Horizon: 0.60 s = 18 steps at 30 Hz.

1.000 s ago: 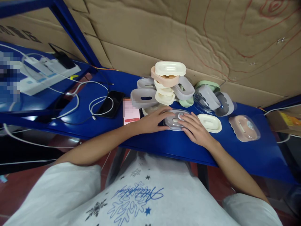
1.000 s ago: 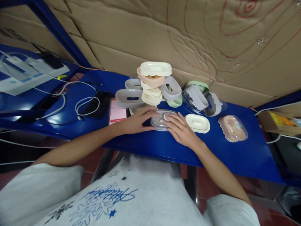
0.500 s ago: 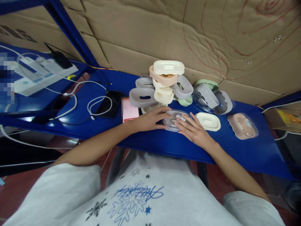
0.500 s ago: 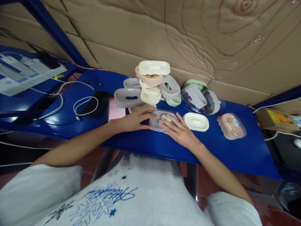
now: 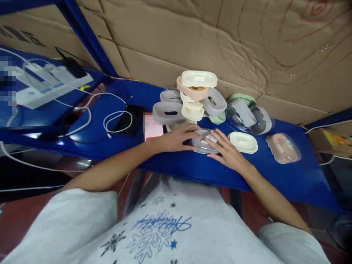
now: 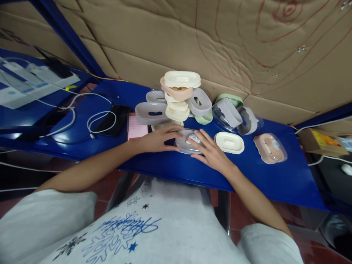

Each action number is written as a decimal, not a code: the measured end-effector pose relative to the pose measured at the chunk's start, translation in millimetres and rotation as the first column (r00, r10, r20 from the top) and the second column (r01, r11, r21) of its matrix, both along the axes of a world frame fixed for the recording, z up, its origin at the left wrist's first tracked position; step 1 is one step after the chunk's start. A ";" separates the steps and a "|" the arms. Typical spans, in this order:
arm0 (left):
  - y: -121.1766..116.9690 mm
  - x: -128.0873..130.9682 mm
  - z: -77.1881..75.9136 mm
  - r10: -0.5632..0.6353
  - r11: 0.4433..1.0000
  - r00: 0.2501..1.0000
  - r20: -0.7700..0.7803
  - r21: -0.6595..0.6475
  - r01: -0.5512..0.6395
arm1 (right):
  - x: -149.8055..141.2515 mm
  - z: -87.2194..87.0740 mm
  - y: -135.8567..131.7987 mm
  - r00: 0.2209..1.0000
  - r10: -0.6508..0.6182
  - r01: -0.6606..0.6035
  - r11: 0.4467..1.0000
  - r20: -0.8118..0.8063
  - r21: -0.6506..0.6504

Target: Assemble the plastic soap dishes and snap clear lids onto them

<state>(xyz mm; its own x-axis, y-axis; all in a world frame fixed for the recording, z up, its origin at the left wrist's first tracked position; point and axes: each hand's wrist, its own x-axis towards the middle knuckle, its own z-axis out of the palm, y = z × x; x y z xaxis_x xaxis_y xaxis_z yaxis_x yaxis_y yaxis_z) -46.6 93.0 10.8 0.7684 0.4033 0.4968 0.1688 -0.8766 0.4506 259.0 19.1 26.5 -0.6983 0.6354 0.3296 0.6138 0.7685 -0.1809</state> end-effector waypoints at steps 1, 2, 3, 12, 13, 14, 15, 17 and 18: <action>-0.3 0.1 0.3 0.002 1.000 1.000 -0.007 0.001 -0.002 | 0.1 -0.1 0.4 1.000 0.006 -0.006 1.000 -0.001 -0.009; -0.9 0.3 0.7 0.006 1.000 1.000 -0.014 0.002 -0.006 | 0.1 0.1 0.6 1.000 0.006 -0.006 1.000 -0.003 -0.017; -1.8 0.4 1.3 0.013 1.000 1.000 -0.020 0.005 -0.012 | 0.0 0.7 0.5 1.000 0.002 -0.002 1.000 -0.007 -0.023; -13.8 -2.8 21.5 0.176 0.960 0.973 -0.152 0.247 -0.135 | 11.8 17.0 -57.9 0.984 -0.180 0.180 0.981 0.012 -0.072; -13.4 -3.4 23.5 0.215 0.945 0.963 -0.163 0.285 -0.163 | 17.8 16.9 -73.8 0.975 -0.224 0.224 0.972 0.013 -0.072; -12.6 -3.9 25.1 0.255 0.929 0.951 -0.177 0.316 -0.191 | 25.0 16.1 -90.9 0.961 -0.276 0.277 0.958 0.014 -0.072; -11.7 -4.2 26.3 0.294 0.916 0.936 -0.195 0.338 -0.217 | 33.2 14.8 -108.6 0.941 -0.338 0.338 0.939 0.011 -0.066; -10.6 -4.0 27.6 0.360 0.896 0.902 -0.238 0.359 -0.262 | 51.5 10.4 -142.8 0.878 -0.478 0.478 0.877 0.001 -0.043; -10.7 -3.4 27.9 0.383 0.889 0.886 -0.260 0.363 -0.278 | 61.1 7.3 -157.8 0.834 -0.552 0.552 0.834 -0.008 -0.020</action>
